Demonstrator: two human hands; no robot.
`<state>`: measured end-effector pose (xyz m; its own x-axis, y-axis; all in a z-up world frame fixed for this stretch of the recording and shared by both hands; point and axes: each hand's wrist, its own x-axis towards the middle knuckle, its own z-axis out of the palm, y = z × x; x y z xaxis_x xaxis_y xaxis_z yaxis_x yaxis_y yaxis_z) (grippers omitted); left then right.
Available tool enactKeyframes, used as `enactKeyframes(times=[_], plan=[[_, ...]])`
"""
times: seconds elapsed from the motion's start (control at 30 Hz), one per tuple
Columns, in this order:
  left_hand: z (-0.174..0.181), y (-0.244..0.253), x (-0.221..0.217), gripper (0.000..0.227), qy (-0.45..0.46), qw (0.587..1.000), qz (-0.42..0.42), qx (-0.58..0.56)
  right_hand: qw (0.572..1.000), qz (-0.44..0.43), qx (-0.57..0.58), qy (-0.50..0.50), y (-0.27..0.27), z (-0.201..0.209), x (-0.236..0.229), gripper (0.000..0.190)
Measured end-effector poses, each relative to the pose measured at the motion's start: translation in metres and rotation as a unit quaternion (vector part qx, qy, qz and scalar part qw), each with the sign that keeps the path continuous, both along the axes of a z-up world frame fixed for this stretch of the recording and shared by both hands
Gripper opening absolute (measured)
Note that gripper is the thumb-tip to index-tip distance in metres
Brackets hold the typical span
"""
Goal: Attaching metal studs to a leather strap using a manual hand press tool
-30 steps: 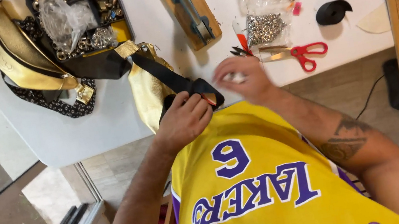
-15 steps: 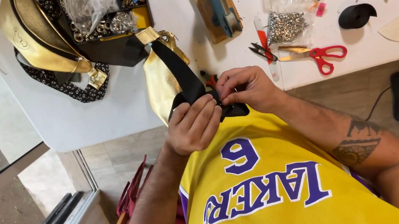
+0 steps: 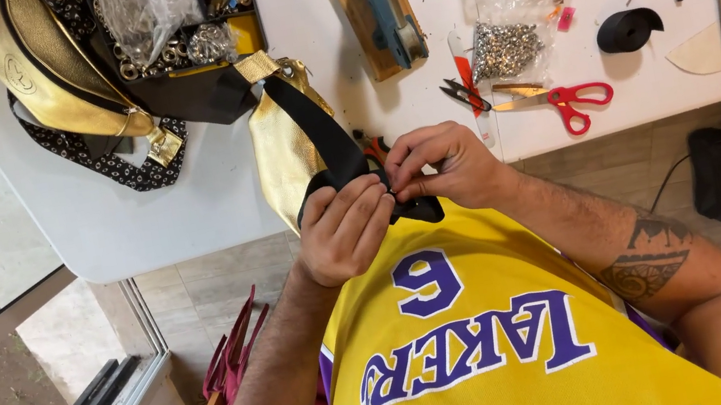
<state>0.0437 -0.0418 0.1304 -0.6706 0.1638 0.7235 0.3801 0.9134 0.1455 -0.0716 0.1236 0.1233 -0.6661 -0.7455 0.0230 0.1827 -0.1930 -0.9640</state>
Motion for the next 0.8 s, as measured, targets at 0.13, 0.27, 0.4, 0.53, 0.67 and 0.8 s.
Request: enactKeyframes(times=[0.13,0.27,0.4,0.53,0.67,0.8], plan=[[-0.002,-0.003,0.003,0.030,-0.016,0.999,-0.019,0.025,1.000,0.004,0.009,0.021,0.003,-0.004,0.003,0.009],[0.002,-0.004,0.002,0.032,-0.036,0.994,-0.080,0.061,1.000,-0.006,0.018,0.011,0.013,-0.030,0.014,0.009],[-0.003,0.003,0.000,0.035,-0.026,0.995,-0.073,0.066,0.998,-0.018,0.037,-0.039,0.015,-0.021,0.019,0.007],[-0.008,0.004,0.001,0.032,-0.056,0.994,-0.067,0.064,0.995,-0.017,0.050,-0.079,0.018,-0.026,0.020,0.007],[-0.023,0.009,-0.001,0.021,-0.157,0.984,-0.042,0.080,0.986,-0.104,0.128,-0.003,0.053,-0.080,0.008,0.015],[-0.048,0.000,-0.012,0.010,-0.217,0.970,-0.016,0.108,0.915,-0.314,0.238,-0.091,0.140,-0.219,-0.016,0.024]])
